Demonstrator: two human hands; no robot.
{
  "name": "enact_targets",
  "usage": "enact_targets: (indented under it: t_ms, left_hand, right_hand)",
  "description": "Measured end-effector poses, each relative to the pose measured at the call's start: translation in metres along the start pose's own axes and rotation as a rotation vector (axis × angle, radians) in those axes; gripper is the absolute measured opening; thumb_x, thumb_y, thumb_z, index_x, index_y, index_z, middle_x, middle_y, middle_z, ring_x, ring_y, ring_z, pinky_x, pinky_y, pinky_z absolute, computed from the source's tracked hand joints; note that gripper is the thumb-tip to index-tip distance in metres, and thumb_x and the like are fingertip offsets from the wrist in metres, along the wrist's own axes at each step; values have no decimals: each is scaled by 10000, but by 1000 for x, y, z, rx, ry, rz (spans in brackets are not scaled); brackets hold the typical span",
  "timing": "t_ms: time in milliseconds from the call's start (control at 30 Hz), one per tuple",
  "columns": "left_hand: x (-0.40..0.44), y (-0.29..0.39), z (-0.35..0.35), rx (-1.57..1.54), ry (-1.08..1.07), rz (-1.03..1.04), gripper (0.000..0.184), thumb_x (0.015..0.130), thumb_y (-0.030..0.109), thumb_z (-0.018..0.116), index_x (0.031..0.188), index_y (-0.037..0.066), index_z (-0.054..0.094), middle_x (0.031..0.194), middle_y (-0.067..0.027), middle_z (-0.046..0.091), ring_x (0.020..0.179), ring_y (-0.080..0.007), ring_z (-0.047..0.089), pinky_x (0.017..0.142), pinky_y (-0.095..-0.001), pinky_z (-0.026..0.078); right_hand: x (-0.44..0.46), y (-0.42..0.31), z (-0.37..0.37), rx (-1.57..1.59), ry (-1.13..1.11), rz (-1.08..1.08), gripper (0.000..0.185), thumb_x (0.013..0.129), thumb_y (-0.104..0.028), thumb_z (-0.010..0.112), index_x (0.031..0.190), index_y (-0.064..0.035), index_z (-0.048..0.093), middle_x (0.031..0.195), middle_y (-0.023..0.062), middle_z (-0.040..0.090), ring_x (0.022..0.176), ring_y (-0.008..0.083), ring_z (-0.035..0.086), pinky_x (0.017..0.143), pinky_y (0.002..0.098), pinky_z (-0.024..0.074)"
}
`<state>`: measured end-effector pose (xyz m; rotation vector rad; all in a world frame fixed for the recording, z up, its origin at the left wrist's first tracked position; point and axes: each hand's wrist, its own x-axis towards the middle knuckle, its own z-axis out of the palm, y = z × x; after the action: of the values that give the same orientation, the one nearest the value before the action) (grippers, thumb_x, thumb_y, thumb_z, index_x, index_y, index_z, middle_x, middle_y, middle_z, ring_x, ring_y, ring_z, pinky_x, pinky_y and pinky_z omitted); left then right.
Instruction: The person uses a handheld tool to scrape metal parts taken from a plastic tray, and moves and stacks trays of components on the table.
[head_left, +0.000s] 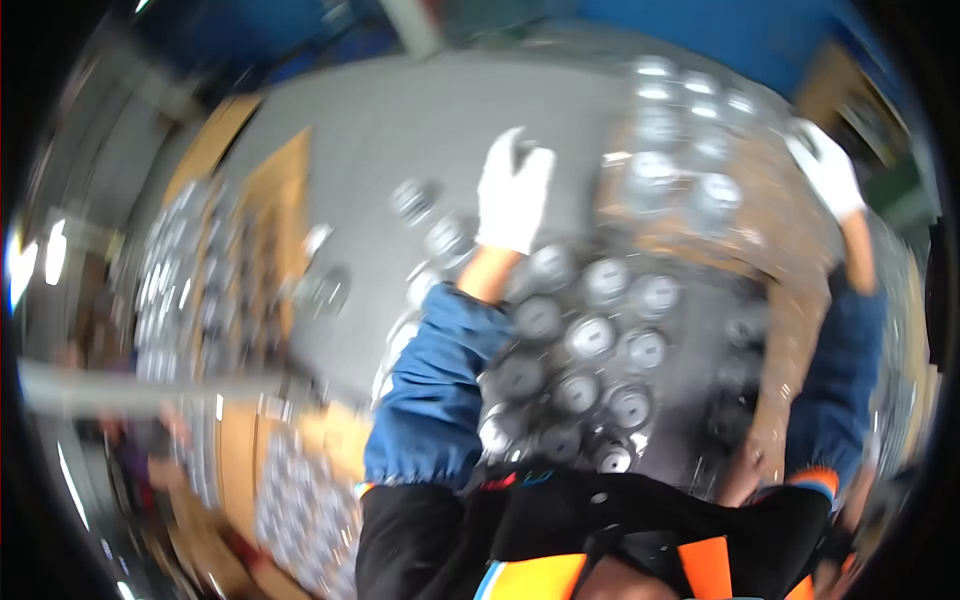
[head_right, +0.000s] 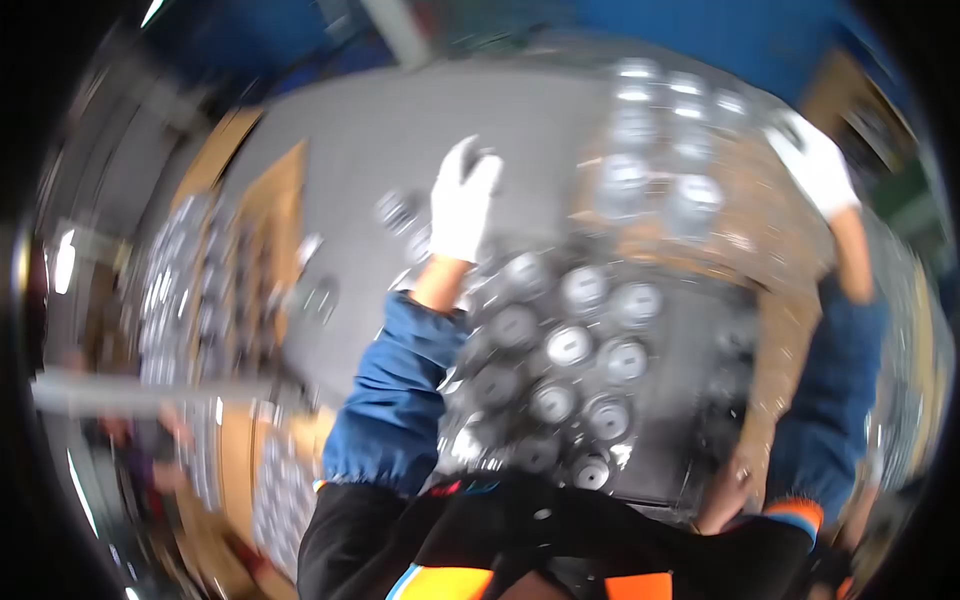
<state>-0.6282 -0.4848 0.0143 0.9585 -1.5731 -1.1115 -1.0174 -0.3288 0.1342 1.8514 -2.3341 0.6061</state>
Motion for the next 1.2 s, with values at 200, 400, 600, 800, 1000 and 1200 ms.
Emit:
enact_targets:
  t_ms: [200, 400, 600, 800, 1000, 1200]
  left_hand:
    - [-257, 54, -218, 247, 683, -38, 474, 849, 59, 577, 1305, 30, 450, 1132, -123, 587, 974, -201, 592, 865, -326, 470]
    - [-510, 74, -416, 885, 1610, -197, 436, 851, 64, 560, 1272, 9, 463, 1108, -122, 556, 1019, -218, 535, 887, -334, 433]
    - [-768, 16, -581, 976, 1688, -1185, 646, 808, 374, 639, 1279, -30, 456, 1239, -227, 524, 1105, -357, 529, 962, -413, 418]
    - [-896, -64, -676, -109, 1362, -1099, 491, 799, 351, 659, 1156, 20, 593, 1073, -77, 628, 954, -203, 584, 814, -329, 444]
    - [-857, -64, -678, -143, 1210, -1234, 329, 829, 389, 586, 959, 97, 666, 824, -23, 657, 756, -156, 637, 657, -310, 505]
    - [-896, -103, -703, -301, 884, -875, 235, 866, 225, 554, 994, 52, 650, 893, -67, 675, 778, -167, 652, 688, -314, 536]
  right_hand:
    - [-104, -286, 43, 264, -530, -551, 375, 773, -215, 648, 1092, -29, 588, 874, 165, 637, 823, 349, 609, 768, 397, 479]
    - [-187, -463, 112, 438, -1087, -867, 396, 815, -312, 627, 1088, -27, 590, 896, 176, 638, 833, 338, 621, 752, 399, 484]
    - [-323, -599, 290, 567, -1261, -681, 455, 819, -354, 593, 1083, 17, 602, 1031, 219, 636, 951, 329, 623, 844, 368, 477]
    - [-411, -699, 374, 307, -970, -273, 514, 767, -426, 588, 975, 40, 647, 1000, 285, 623, 988, 400, 598, 868, 410, 463]
    - [-428, -738, 386, 377, -1144, 23, 526, 719, -407, 714, 945, 65, 662, 837, 220, 673, 735, 300, 673, 646, 384, 526]
    - [-414, -732, 391, 738, -1525, 268, 307, 764, -213, 752, 903, 43, 656, 822, 121, 666, 703, 224, 655, 600, 415, 549]
